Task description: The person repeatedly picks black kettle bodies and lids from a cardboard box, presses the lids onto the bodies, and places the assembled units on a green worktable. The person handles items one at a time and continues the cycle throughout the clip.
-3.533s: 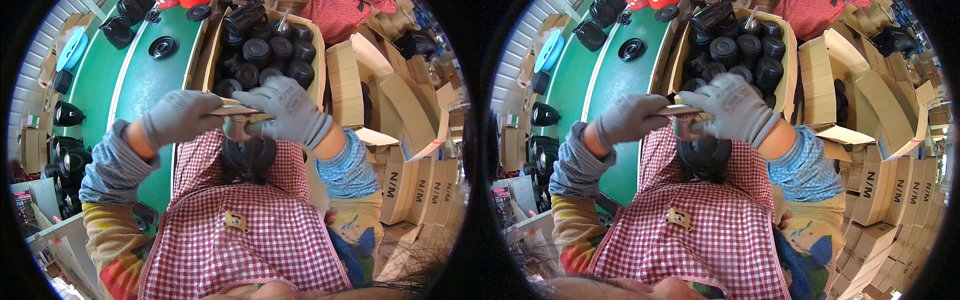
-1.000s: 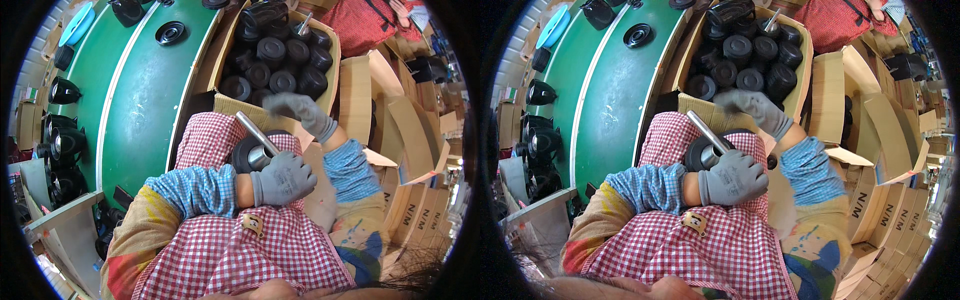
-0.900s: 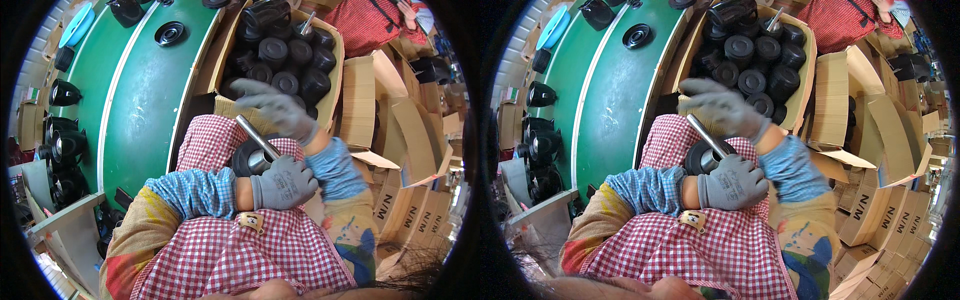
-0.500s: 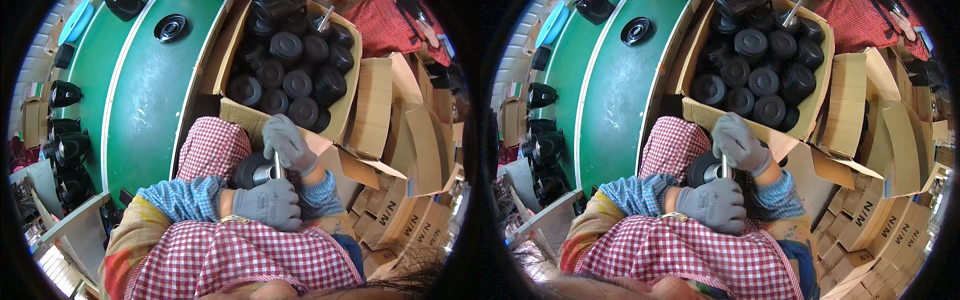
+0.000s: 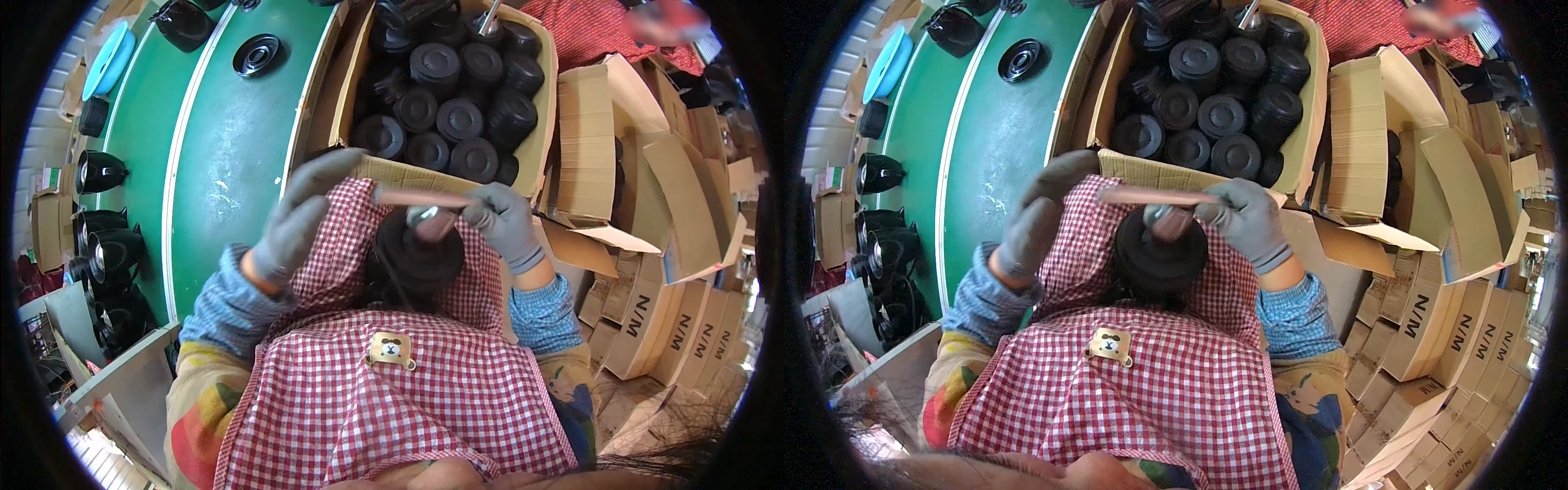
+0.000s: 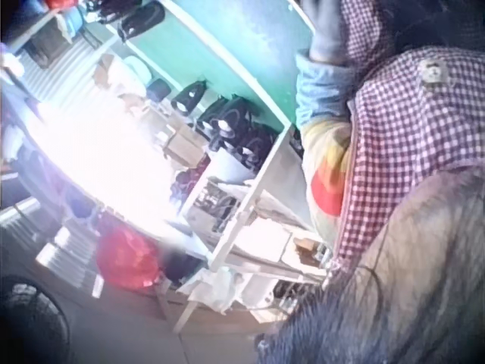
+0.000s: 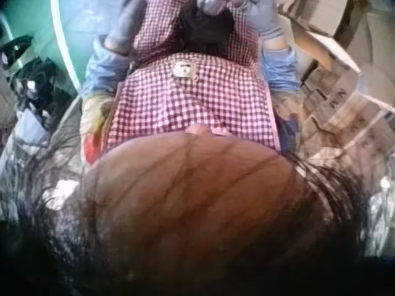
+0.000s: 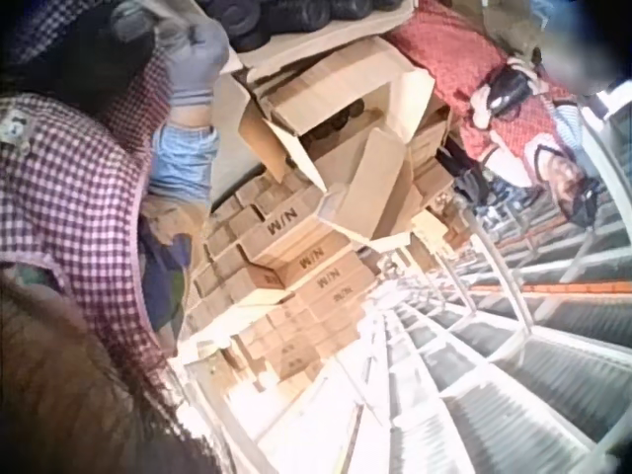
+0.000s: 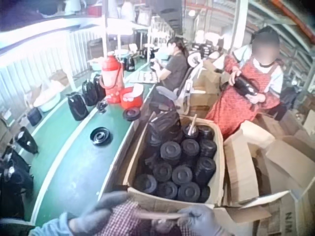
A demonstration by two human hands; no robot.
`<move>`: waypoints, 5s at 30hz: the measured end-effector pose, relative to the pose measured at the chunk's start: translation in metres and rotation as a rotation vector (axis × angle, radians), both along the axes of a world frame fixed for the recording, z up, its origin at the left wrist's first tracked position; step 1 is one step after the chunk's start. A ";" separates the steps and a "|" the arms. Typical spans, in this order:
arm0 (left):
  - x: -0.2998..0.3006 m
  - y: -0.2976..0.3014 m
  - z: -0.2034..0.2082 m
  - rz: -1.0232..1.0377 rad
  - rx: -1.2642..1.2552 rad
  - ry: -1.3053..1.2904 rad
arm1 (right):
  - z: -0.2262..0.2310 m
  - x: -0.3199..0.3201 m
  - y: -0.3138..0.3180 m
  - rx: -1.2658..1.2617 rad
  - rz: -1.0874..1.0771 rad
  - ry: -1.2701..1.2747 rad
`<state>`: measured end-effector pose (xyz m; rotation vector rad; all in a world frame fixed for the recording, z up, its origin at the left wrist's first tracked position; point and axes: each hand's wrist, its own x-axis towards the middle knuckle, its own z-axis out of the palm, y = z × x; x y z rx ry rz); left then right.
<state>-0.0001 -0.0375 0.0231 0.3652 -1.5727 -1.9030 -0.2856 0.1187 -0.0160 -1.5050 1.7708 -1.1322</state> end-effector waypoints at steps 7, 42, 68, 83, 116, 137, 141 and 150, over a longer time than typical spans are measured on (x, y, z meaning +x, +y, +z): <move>0.044 0.031 0.019 -0.175 -0.548 -0.419 | -0.010 -0.008 0.036 0.099 -0.326 -0.280; 0.027 0.019 -0.092 -0.046 -0.604 -0.316 | 0.040 0.087 -0.090 -0.252 0.223 -0.069; -0.051 0.049 -0.059 -0.067 0.438 -0.289 | -0.009 0.099 0.056 -0.378 -0.158 0.159; 0.059 0.124 0.018 -0.188 -0.031 -0.292 | -0.006 0.064 0.030 -0.166 0.120 -0.329; -0.013 0.045 -0.032 -0.132 0.566 -0.069 | 0.045 0.114 0.022 -0.398 -0.002 0.227; -0.033 0.000 -0.031 -0.550 -0.286 -0.688 | 0.008 0.035 0.024 -0.013 0.501 0.375; -0.057 -0.017 -0.067 -0.708 -0.487 -0.490 | 0.030 0.061 0.018 -0.122 0.670 0.704; -0.112 -0.018 -0.046 -0.756 0.136 -0.703 | 0.022 -0.005 -0.001 -0.228 0.660 0.601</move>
